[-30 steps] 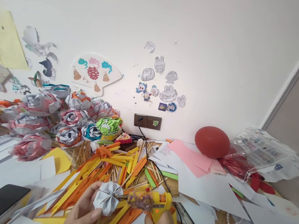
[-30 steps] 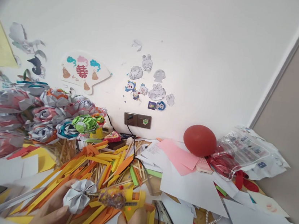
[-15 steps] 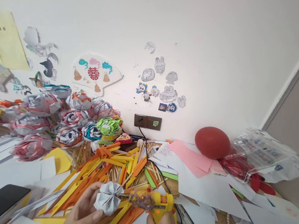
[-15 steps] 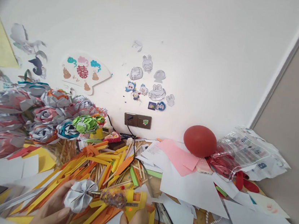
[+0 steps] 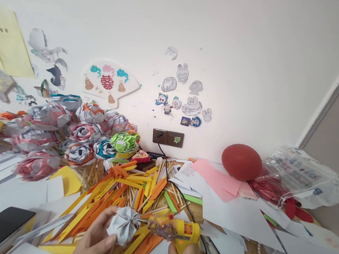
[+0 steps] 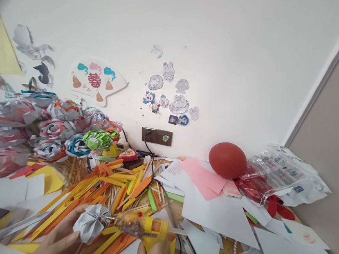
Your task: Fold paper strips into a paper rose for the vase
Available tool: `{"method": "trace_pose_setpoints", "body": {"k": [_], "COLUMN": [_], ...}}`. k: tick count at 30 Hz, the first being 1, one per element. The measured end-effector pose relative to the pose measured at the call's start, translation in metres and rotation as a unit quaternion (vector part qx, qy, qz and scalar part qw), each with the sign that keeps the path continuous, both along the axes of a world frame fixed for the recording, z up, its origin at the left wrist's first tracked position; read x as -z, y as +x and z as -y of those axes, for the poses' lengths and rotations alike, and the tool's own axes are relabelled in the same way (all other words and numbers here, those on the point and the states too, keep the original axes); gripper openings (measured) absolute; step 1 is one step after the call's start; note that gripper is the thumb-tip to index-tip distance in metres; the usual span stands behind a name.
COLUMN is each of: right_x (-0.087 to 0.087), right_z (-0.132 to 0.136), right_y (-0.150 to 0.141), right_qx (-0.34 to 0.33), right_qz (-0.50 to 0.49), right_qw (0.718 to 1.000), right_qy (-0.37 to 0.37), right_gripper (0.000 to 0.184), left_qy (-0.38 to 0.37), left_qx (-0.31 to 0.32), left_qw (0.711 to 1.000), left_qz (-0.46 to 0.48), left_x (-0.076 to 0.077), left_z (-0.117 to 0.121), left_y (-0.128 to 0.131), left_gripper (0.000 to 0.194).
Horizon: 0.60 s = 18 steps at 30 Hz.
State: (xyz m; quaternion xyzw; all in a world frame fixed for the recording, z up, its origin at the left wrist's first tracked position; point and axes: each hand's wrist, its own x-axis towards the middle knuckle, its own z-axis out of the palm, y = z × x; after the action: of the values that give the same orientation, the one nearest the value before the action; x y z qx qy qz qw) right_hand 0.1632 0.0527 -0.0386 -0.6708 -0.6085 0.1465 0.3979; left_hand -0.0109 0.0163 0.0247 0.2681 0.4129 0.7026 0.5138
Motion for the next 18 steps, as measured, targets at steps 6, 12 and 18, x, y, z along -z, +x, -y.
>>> {"method": "trace_pose_setpoints", "body": {"k": [6,12,18], "right_x": [0.0046,0.0082,0.0080], "right_z": [0.0001,0.0020,0.0020], "right_y": [0.0005,-0.0020,-0.0021], "right_qx": [-0.014,0.010,0.002], "right_qz": [0.085,0.101,0.081], "right_qw": [0.993,0.991,0.991], "right_qy": [0.084,0.089,0.111], "right_gripper": [0.020,0.018,0.022], "left_qy": [0.009,0.004,0.017], "left_qx": [0.008,-0.004,0.010], "left_qw": [1.000,1.000,1.000], "left_qz": [-0.008,-0.009,0.002], "left_x": [-0.0027,-0.0075,0.0000], "left_z": [0.0031,0.0067,0.0027], "left_y": [0.0032,0.0063,0.0001], "left_gripper": [0.056,0.054,0.055]}}
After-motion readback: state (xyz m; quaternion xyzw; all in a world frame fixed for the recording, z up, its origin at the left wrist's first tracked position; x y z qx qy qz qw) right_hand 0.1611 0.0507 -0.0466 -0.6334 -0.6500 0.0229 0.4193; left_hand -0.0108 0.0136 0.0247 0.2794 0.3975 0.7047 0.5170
